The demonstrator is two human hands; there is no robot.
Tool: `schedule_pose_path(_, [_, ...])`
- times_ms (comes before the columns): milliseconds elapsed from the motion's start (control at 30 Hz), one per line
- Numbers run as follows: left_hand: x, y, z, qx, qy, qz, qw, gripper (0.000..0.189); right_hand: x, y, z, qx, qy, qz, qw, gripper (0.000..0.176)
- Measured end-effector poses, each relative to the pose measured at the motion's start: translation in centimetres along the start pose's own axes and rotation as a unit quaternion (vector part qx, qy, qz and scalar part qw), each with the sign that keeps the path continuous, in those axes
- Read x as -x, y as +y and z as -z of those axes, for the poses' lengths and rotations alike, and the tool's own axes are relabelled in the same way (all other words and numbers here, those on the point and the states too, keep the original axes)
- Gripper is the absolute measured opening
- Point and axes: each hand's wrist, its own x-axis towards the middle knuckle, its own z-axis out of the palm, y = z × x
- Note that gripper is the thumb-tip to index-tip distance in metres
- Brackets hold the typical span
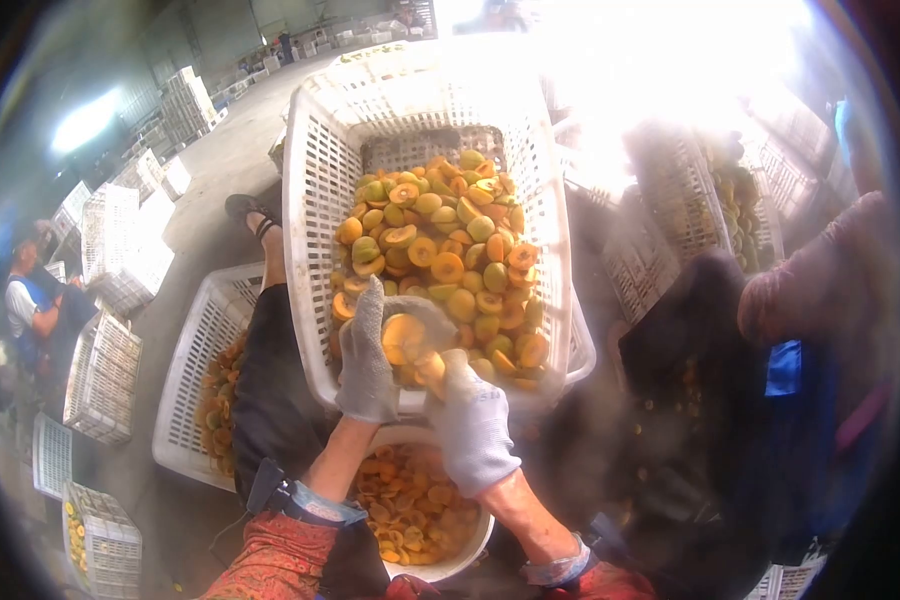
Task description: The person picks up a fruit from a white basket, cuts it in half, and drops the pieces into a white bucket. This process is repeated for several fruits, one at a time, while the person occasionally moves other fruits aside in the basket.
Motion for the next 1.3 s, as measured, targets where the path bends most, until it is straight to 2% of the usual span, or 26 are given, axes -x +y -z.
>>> schedule_pose_path(67, [0.3, -0.5, -0.1, -0.033, -0.043, -0.028, 0.998, 0.065, 0.0, 0.4, -0.6, 0.009, 0.006, -0.011, 1.0, 0.018])
schedule_pose_path(200, [0.5, -0.2, -1.1, 0.074, -0.046, -0.031, 0.996, 0.065, 0.2, 0.8, -0.9, 0.009, 0.014, -0.025, 1.0, 0.016])
schedule_pose_path(233, [0.2, 1.9, -1.3, 0.17, -0.002, 0.025, 0.985, 0.036, 0.3, 0.7, -0.8, 0.009, 0.013, -0.026, 1.0, 0.016])
schedule_pose_path(267, [0.1, 3.1, -1.5, 0.263, 0.043, 0.081, 0.96, 0.051, 0.4, 0.5, -0.7, -0.031, -0.002, -0.04, 0.999, 0.016])
schedule_pose_path(300, [0.3, 3.2, -1.8, 0.263, 0.043, 0.082, 0.96, 0.051, 0.5, 0.3, -0.6, -0.071, -0.018, -0.054, 0.996, 0.016])
schedule_pose_path(367, [0.7, 3.3, -2.1, -0.001, 0.09, -0.015, 0.996, 0.05, 0.4, 0.3, -0.9, -0.096, -0.039, -0.087, 0.991, 0.017])
schedule_pose_path(400, [0.8, 3.7, -2.3, -0.001, 0.089, -0.015, 0.996, 0.05, 0.5, 0.4, -0.9, -0.12, -0.06, -0.12, 0.984, 0.019])
schedule_pose_path(433, [0.7, 4.3, -2.5, 0.092, 0.101, 0.048, 0.989, 0.05, 0.6, 0.4, -0.8, -0.121, -0.06, -0.121, 0.983, 0.019])
schedule_pose_path(467, [0.6, 4.6, -2.6, 0.185, 0.112, 0.112, 0.97, 0.05, 0.4, 0.4, -0.7, -0.104, -0.045, -0.072, 0.991, 0.018])
schedule_pose_path(500, [0.7, 4.5, -2.5, 0.185, 0.111, 0.112, 0.97, 0.05, 0.3, 0.4, -0.5, -0.088, -0.029, -0.021, 0.996, 0.018])
schedule_pose_path(667, [1.1, 2.9, -1.3, 0.031, 0.087, -0.027, 0.995, 0.046, 0.8, -0.5, 0.1, -0.027, -0.073, -0.041, 0.996, 0.025])
schedule_pose_path(700, [0.7, 2.9, -1.1, 0.03, 0.09, -0.026, 0.995, 0.046, 1.0, -0.5, 0.0, -0.016, -0.082, -0.049, 0.995, 0.028])
schedule_pose_path(733, [-0.2, 3.2, -0.7, 0.119, 0.023, 0.09, 0.989, 0.04, 1.3, 0.0, -0.4, -0.017, -0.085, -0.046, 0.995, 0.028])
schedule_pose_path(767, [-0.7, 3.3, -0.3, 0.207, -0.043, 0.203, 0.956, 0.034, 1.5, 1.1, -1.1, 0.011, -0.077, -0.041, 0.996, 0.03])
schedule_pose_path(800, [-0.7, 1.9, -0.3, 0.207, -0.04, 0.205, 0.956, 0.034, 1.7, 1.7, -1.5, 0.04, -0.071, -0.037, 0.996, 0.033])
schedule_pose_path(833, [-0.7, -0.5, -0.6, 0.098, -0.062, 0.022, 0.993, 0.028, 1.8, 1.8, -1.7, 0.041, -0.075, -0.036, 0.996, 0.033])
schedule_pose_path(867, [-0.8, -1.4, -0.7, -0.016, -0.082, -0.161, 0.983, 0.027, 2.0, 1.9, -1.8, 0.051, -0.073, -0.047, 0.995, 0.032])
schedule_pose_path(900, [-0.9, -1.9, -0.9, -0.016, -0.079, -0.158, 0.984, 0.027, 2.0, 1.9, -1.8, 0.061, -0.07, -0.056, 0.994, 0.031])
schedule_pose_path(933, [-1.5, -1.9, -1.0, -0.03, -0.115, -0.153, 0.981, 0.029, 2.0, 1.8, -1.8, 0.061, -0.074, -0.054, 0.994, 0.031])
schedule_pose_path(967, [-1.9, -2.0, -1.0, -0.043, -0.15, -0.147, 0.977, 0.032, 1.9, 1.6, -1.6, -0.013, -0.079, -0.05, 0.995, 0.028])
schedule_pose_path(1000, [-2.1, -2.1, -1.1, -0.044, -0.146, -0.145, 0.978, 0.032, 1.7, 1.4, -1.5, -0.087, -0.085, -0.048, 0.991, 0.026])
schedule_pose_path(1067, [-2.2, -2.5, -1.3, -0.134, -0.165, -0.168, 0.963, 0.026, 1.7, 1.5, -1.5, -0.081, -0.092, -0.047, 0.991, 0.025])
schedule_pose_path(1133, [-2.1, -3.0, -1.8, -0.13, -0.15, -0.159, 0.967, 0.024, 1.4, 1.9, -1.4, -0.073, -0.096, -0.048, 0.992, 0.023])
schedule_pose_path(1200, [-1.9, -3.2, -2.2, -0.125, -0.139, -0.148, 0.971, 0.022, 1.1, 2.5, -1.0, 0.105, -0.102, 0.019, 0.989, 0.023])
schedule_pose_path(1267, [-2.1, -2.3, -2.0, -0.233, -0.211, -0.094, 0.944, 0.023, 1.0, 3.8, -0.5, 0.124, -0.123, 0.044, 0.984, 0.024])
schedule_pose_path(1300, [-2.1, -2.4, -2.4, -0.23, -0.21, -0.095, 0.946, 0.023, 0.9, 4.5, -0.5, 0.142, -0.145, 0.068, 0.977, 0.025])
